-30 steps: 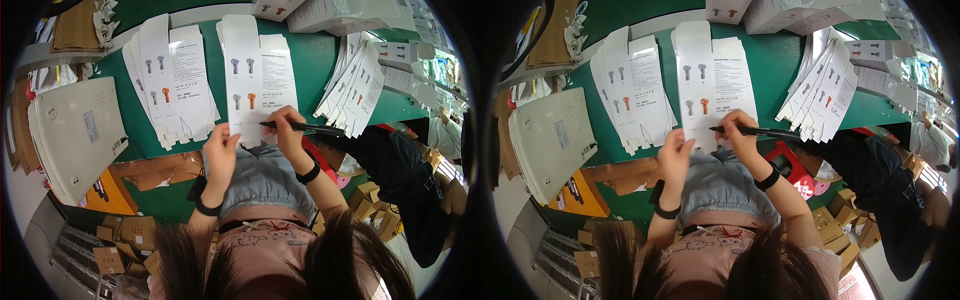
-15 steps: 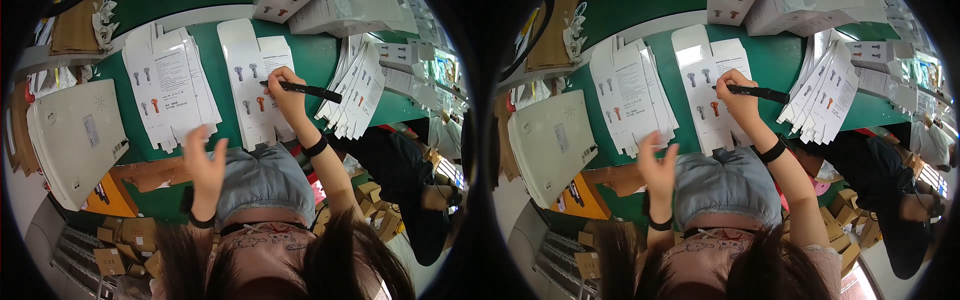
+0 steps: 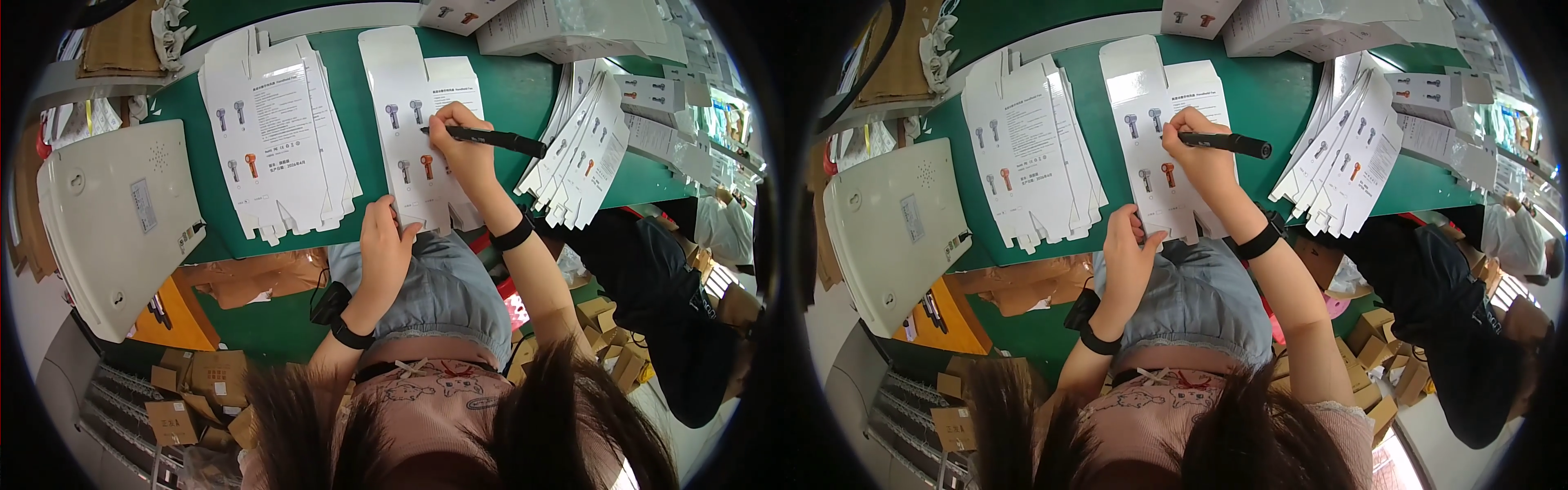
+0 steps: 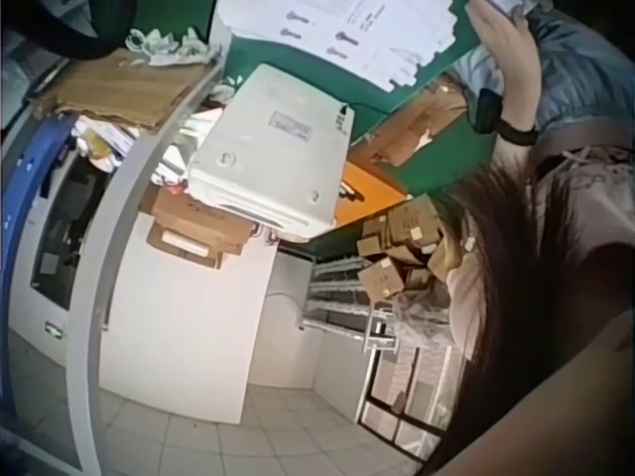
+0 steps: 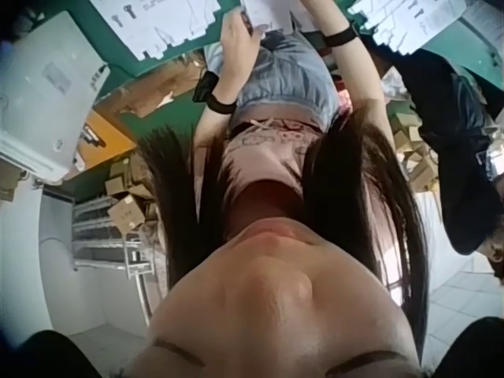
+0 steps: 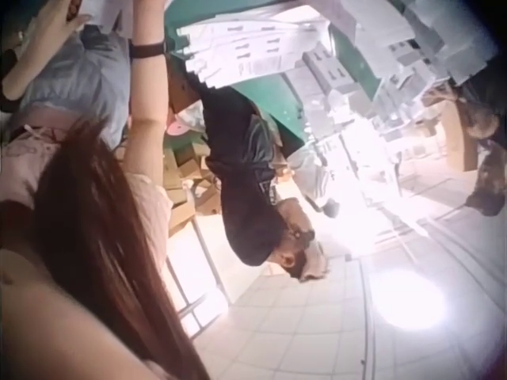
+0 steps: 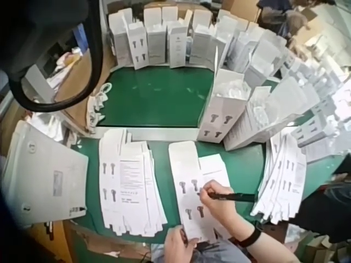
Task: The person marks paper boxes with a marker, moves them aside, and walks to a large bag to retrieve more. After returning to the table, the person continues marking the remaining boxes one by one.
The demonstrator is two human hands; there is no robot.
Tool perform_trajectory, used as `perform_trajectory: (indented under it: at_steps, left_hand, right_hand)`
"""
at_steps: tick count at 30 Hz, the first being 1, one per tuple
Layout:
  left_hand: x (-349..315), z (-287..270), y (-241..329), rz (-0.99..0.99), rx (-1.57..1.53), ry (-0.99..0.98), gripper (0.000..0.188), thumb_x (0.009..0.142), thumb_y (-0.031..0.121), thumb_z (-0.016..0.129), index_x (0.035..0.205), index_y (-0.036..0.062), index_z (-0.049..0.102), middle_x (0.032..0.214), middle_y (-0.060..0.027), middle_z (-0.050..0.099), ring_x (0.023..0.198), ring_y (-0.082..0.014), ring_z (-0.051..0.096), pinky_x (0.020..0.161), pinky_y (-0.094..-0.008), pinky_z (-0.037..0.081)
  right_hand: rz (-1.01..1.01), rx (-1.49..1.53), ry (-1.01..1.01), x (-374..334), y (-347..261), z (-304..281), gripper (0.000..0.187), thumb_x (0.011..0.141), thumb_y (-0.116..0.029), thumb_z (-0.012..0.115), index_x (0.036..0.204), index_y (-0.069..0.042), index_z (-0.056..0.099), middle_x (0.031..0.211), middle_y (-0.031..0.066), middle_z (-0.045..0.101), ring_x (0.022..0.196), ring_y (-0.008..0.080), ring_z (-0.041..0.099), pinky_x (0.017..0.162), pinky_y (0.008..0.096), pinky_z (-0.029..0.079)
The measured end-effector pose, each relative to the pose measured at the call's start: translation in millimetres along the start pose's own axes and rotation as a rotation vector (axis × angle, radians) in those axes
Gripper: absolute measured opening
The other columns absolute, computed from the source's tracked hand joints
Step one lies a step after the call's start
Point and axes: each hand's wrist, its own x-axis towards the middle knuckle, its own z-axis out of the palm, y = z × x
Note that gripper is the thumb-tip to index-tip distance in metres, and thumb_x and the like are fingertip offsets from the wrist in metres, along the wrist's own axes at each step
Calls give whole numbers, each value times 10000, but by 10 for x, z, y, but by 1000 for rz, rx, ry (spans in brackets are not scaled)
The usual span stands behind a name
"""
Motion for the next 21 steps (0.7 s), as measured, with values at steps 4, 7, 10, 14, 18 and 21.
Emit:
perform_trajectory:
  at_steps: [4,7,10,14,18,21]
  left_hand:
    - [8,-6,-3,-17,-34,1,436,639,11,675,1003,-20,437,784,-125,450,647,-246,474,579,-328,408]
    - [-4,4,-48,-11,-39,25,438,636,1,673,1006,-21,439,787,-128,455,641,-245,477,574,-327,410]
    - [-7,26,-66,-5,-46,31,441,634,-9,670,1010,-21,440,790,-131,459,637,-244,481,568,-326,412]
    - [-13,23,-62,3,-44,26,443,635,-19,665,1015,-22,438,792,-132,462,633,-243,486,559,-325,414]
    - [-7,19,-53,23,-31,29,432,641,-25,659,1013,-23,440,791,-132,462,629,-242,487,553,-326,415]
    - [-3,26,-44,41,-24,38,425,643,-28,656,1010,-23,441,792,-131,462,630,-239,488,553,-323,416]
  right_hand:
    - [114,294,31,-207,37,-38,82,758,-27,550,693,-4,507,532,10,545,476,47,508,450,170,376]
    - [61,271,-44,-611,79,-30,82,750,-25,560,687,-2,513,539,21,554,477,58,522,454,177,395]
    - [20,140,-114,-783,93,-23,73,744,-25,569,695,1,522,544,33,558,487,66,535,461,184,410]
    - [27,68,-129,-829,104,4,64,738,-28,581,712,2,531,551,47,560,501,73,544,464,195,416]
    - [-5,9,-128,-818,87,36,67,721,-40,597,717,-5,540,561,71,563,499,106,553,464,214,422]
    - [-14,-13,-111,-814,85,36,75,697,-60,612,710,-20,550,575,101,570,488,163,570,473,247,445]
